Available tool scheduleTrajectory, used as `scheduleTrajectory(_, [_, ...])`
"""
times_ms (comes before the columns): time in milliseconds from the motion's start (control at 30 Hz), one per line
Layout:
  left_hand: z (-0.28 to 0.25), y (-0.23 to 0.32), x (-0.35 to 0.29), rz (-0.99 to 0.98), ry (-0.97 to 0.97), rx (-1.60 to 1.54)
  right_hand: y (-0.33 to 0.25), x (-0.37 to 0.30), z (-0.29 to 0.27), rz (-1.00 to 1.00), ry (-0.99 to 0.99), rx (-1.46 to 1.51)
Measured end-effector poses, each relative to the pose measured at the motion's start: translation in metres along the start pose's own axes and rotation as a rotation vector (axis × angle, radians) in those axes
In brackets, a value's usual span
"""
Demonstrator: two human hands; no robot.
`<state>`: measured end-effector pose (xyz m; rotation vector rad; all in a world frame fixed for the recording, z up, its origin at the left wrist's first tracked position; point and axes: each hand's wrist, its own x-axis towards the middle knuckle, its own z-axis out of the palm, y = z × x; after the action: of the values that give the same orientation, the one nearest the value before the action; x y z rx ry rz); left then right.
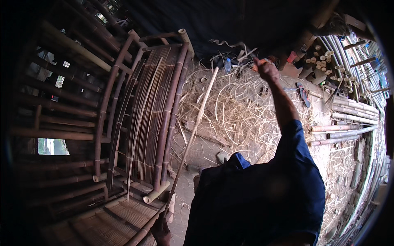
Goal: The person weaves thin bamboo strips into a mat using a knife to split and trim the strips. They repeatedly insert strips into a bamboo frame, tighten them with the knife, and trim excess material, continuing the weaving process throughout the clip.
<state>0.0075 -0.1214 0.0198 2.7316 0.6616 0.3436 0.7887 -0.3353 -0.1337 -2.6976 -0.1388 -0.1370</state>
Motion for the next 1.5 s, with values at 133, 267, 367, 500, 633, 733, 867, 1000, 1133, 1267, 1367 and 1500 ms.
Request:
scheduleTrajectory(133, [0.046,0.0,0.02,-0.206,-0.009,-0.272,0.017,-0.005,-0.006,-0.059,-0.124,0.431])
scheduleTrajectory(267, [0.11,0.002,0.053,-0.354,-0.021,-0.375,0.023,-0.078,0.044,0.213,-0.439,0.965])
scheduleTrajectory(367, [0.136,0.002,0.063,-0.359,-0.026,-0.266,0.032,-0.142,0.085,0.517,-0.665,1.01])
scheduleTrajectory(500, [0.139,0.004,0.079,-0.287,0.052,-0.068,0.05,-0.237,0.133,0.246,-0.92,1.195])
scheduleTrajectory(633, [0.088,0.004,0.123,-0.252,0.449,0.04,0.027,-0.31,0.178,-0.112,-1.112,0.686])
scheduleTrajectory(733, [0.024,0.006,0.167,-0.332,0.725,0.068,-0.029,-0.352,0.181,-0.938,-0.768,0.593])
scheduleTrajectory(867, [-0.035,0.0,0.207,-0.389,0.559,-0.301,-0.136,-0.374,0.132,-0.511,-1.244,1.026])
scheduleTrajectory(1000, [0.005,-0.04,0.237,-0.294,0.623,-0.603,-0.247,-0.375,0.077,-0.17,-1.34,0.954])
scheduleTrajectory(1133, [0.09,-0.087,0.244,-0.498,0.767,-0.89,-0.344,-0.367,0.08,0.124,-1.304,1.26])
scheduleTrajectory(1267, [0.132,-0.135,0.247,-0.856,0.685,-1.161,-0.419,-0.364,0.132,0.335,-1.194,1.426])
scheduleTrajectory(1367, [0.114,-0.167,0.246,-0.375,0.314,-0.846,-0.45,-0.36,0.18,0.225,-1.194,1.452])
scheduleTrajectory(1500, [0.041,-0.199,0.229,-0.393,-0.117,-0.531,-0.483,-0.339,0.263,0.009,-1.106,1.564])
